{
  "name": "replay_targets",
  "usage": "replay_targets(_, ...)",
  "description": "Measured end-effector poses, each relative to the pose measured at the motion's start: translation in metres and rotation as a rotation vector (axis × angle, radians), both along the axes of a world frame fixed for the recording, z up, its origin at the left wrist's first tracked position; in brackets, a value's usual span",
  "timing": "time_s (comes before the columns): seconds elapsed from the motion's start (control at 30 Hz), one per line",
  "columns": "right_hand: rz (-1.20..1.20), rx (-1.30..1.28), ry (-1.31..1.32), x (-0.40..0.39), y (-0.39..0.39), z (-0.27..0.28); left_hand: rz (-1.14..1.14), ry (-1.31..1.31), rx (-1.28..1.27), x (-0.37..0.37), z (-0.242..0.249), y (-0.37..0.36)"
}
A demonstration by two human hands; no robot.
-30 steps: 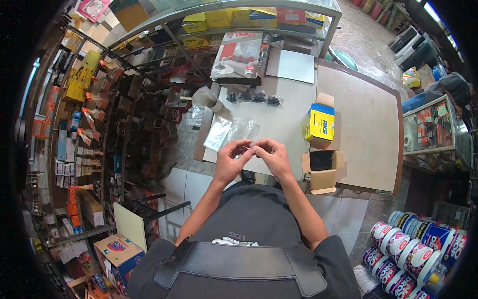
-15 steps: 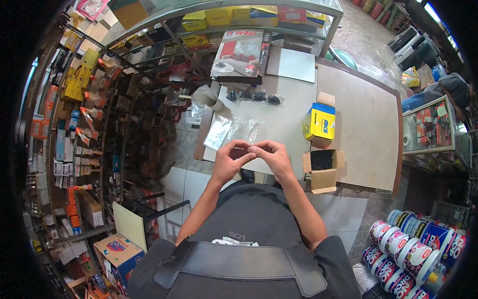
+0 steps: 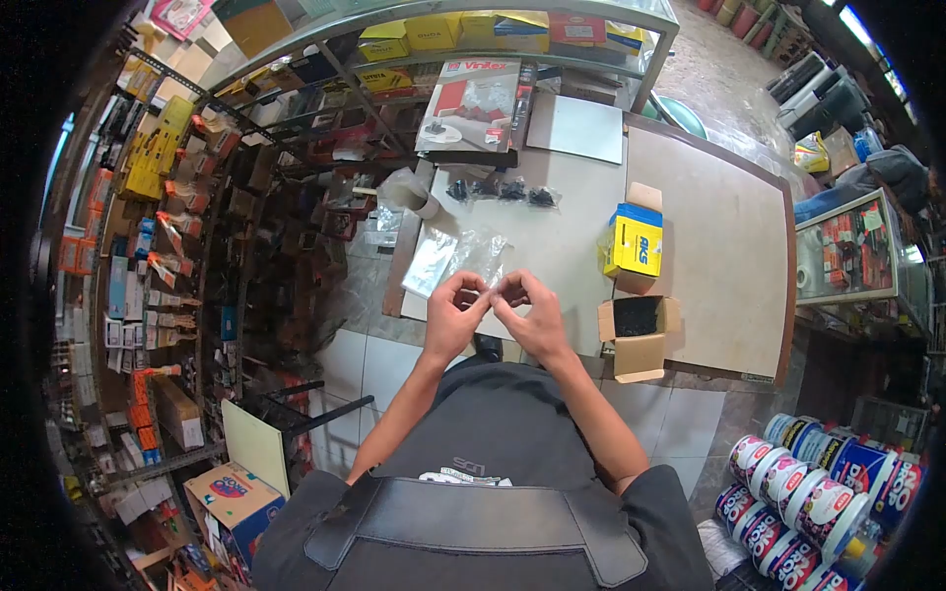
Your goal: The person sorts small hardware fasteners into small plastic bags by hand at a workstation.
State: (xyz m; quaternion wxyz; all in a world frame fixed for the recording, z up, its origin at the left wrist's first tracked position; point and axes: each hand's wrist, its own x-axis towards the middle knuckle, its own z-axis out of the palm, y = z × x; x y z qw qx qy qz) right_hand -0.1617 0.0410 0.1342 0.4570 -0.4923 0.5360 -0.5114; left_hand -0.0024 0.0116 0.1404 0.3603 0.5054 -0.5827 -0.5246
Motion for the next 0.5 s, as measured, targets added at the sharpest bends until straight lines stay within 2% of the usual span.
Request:
replay_targets(0.03,0.001,0.0,0.0,-0.001,-0.001,0.0,0.001,0.0,0.0,-0.002,-0.001,0.002)
replay_targets(0.1,-0.039,-0.061,0.302,-0.005,-0.001,-0.001,0.146,0.188,0.052,-0.008,-0.002,0.008)
replay_targets(0.2,-0.076,-0.103,0.271,0.001,-0.001,-0.001,0.135,0.241,-0.056,-0.012,-0.004,0.011)
replay_targets(0.33,-0.106,-0.169,0.215,0.007,-0.003,0.004,0.131,0.283,-0.047,-0.011,-0.009,0.012)
replay_targets(0.4,-0.266,-0.156,0.178,0.008,-0.002,0.0,0.139,0.25,-0.103,-0.011,-0.011,0.012)
replay_targets(0.43,-0.266,-0.157,0.179,0.007,-0.001,-0.001,0.139,0.251,-0.104,-0.011,-0.011,0.013)
replay_targets(0.5,-0.317,-0.264,0.245,0.007,0.004,0.0,0.163,-0.1,-0.314,-0.012,-0.001,0.014)
